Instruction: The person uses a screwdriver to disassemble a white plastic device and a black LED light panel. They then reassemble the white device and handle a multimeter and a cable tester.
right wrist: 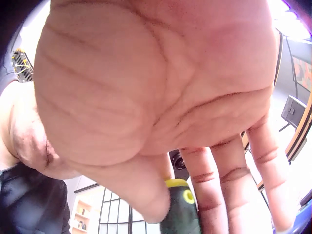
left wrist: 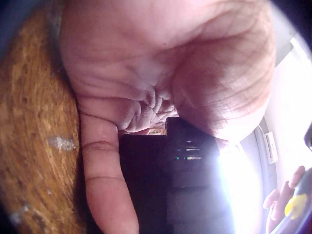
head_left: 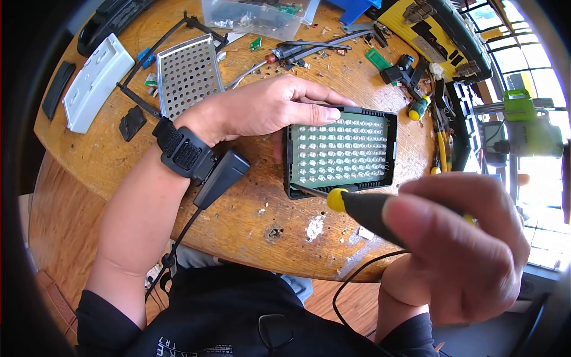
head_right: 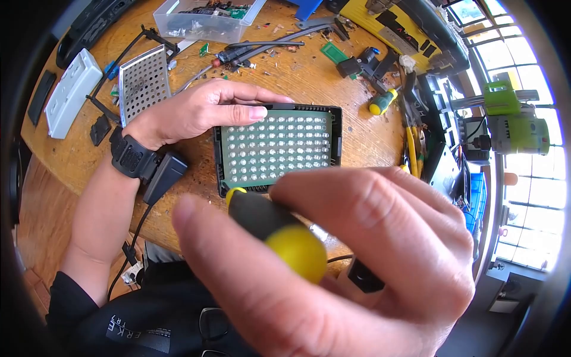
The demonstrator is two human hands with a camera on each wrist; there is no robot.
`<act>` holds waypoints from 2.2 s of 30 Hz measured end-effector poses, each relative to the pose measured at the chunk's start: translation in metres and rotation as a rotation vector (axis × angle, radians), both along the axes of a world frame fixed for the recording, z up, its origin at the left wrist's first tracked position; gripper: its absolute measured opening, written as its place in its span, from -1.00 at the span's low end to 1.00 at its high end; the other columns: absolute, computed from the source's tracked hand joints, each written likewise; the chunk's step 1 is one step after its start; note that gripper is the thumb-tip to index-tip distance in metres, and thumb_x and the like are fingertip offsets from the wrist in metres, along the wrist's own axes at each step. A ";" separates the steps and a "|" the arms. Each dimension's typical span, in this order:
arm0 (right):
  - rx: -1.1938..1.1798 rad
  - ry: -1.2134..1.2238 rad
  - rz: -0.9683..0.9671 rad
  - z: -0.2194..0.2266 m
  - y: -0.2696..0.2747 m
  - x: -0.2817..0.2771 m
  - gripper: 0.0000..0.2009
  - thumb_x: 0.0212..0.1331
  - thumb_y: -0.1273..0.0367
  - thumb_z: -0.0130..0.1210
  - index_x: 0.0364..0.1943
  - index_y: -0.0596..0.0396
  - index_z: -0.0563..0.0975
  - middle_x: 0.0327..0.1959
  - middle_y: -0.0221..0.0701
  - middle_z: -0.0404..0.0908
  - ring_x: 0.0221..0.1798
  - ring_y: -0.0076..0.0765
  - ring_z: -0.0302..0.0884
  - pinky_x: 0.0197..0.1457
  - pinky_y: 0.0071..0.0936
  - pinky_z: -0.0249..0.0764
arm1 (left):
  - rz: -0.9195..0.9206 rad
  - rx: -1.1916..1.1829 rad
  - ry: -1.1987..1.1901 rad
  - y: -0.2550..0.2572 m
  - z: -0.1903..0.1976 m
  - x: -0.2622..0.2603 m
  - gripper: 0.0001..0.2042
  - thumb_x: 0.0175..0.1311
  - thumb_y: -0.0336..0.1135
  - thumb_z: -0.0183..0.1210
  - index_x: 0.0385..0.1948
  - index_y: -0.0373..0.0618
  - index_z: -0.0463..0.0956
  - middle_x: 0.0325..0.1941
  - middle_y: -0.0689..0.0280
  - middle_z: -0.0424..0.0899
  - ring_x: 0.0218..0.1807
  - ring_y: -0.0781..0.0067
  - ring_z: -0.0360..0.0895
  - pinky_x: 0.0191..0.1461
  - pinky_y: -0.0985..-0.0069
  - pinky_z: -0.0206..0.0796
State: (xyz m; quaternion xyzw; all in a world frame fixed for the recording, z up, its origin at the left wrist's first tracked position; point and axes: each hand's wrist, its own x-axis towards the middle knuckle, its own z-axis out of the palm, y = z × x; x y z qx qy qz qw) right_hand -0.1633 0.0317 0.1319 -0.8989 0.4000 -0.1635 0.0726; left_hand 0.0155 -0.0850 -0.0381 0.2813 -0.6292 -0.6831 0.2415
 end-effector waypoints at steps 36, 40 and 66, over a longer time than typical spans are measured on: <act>-0.071 -0.007 0.063 -0.005 -0.012 -0.008 -0.75 0.22 0.28 0.14 -0.05 0.00 0.52 -0.08 -0.02 0.50 -0.30 -0.34 0.53 -0.25 -0.46 0.54 | 0.007 -0.082 0.033 -0.001 -0.003 0.000 -0.59 0.36 -0.22 0.04 0.20 -0.15 0.40 -0.09 0.28 0.63 -0.16 0.54 0.55 -0.15 0.57 0.38; -0.030 -0.119 -0.200 -0.010 0.018 0.016 -0.75 0.20 0.46 0.12 -0.06 -0.17 0.55 0.11 -0.13 0.42 -0.17 -0.38 0.52 -0.10 -0.42 0.56 | 0.000 -0.014 0.077 0.000 -0.005 -0.003 -0.57 0.35 -0.17 0.04 0.21 -0.11 0.40 -0.24 0.28 0.66 -0.40 0.54 0.61 -0.51 0.60 0.49; 0.219 -0.154 0.050 0.003 0.007 -0.003 -0.69 -0.13 0.52 0.36 -0.25 -0.18 0.64 -0.14 -0.14 0.53 -0.28 -0.23 0.65 -0.25 -0.40 0.64 | 0.010 -0.016 0.001 0.000 0.000 -0.001 -0.61 0.37 -0.19 0.06 0.17 -0.13 0.45 0.04 0.29 0.62 0.06 0.55 0.50 0.20 0.59 0.27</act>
